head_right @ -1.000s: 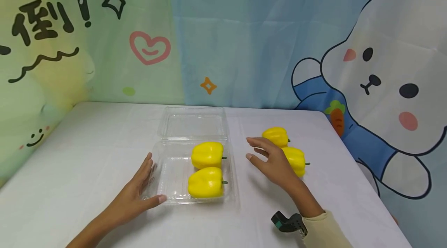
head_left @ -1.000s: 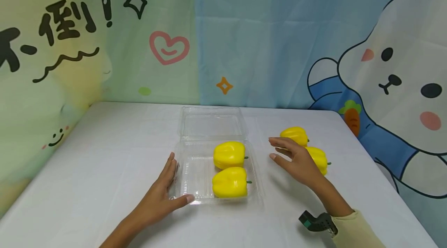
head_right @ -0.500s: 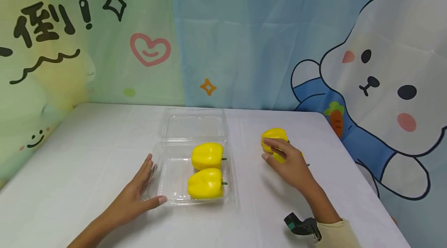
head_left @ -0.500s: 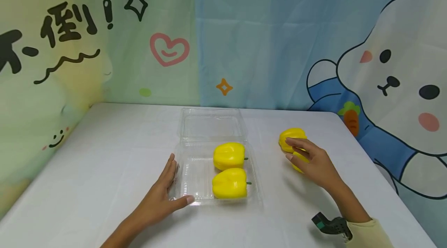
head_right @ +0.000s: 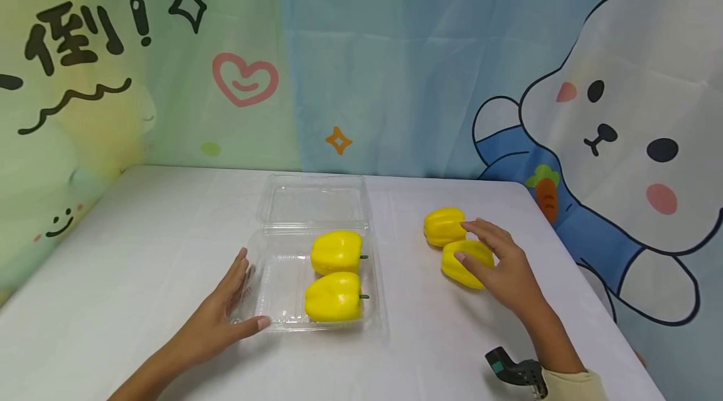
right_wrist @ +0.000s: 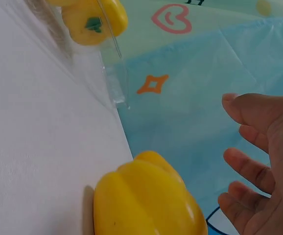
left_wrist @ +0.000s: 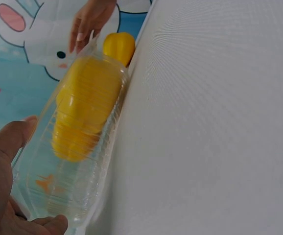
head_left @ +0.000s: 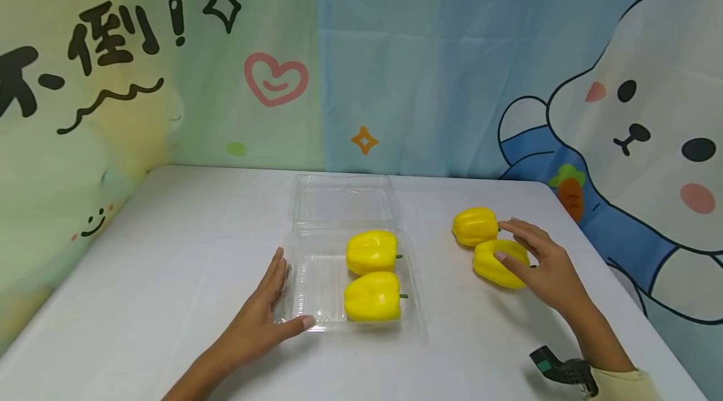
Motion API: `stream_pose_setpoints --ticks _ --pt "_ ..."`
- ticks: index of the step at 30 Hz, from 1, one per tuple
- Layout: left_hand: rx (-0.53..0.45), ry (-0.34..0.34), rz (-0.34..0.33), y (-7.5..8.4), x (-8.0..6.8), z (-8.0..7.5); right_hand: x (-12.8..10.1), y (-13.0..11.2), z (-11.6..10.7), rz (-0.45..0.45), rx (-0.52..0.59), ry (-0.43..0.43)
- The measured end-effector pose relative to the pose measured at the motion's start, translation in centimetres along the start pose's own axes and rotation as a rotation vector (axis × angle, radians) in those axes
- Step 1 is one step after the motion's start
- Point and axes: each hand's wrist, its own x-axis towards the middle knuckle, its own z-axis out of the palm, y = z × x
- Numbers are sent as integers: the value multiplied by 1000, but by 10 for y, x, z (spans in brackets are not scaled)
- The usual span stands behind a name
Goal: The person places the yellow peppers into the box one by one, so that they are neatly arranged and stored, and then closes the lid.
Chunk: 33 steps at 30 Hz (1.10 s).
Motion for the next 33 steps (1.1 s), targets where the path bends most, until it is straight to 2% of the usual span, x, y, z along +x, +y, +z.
stream_pose_setpoints --ticks 5,17,29,33 --pt "-13 -2 2 1 0 0 -2 6 -7 64 -35 -11" --pt "-1 -4 -8 1 1 -1 -4 27 -8 164 21 -207" --pt "-7 0 -7 1 -1 -1 -5 31 -6 270 25 -298" --pt "-14 2 -8 0 0 -1 -6 33 -7 274 -14 -321"
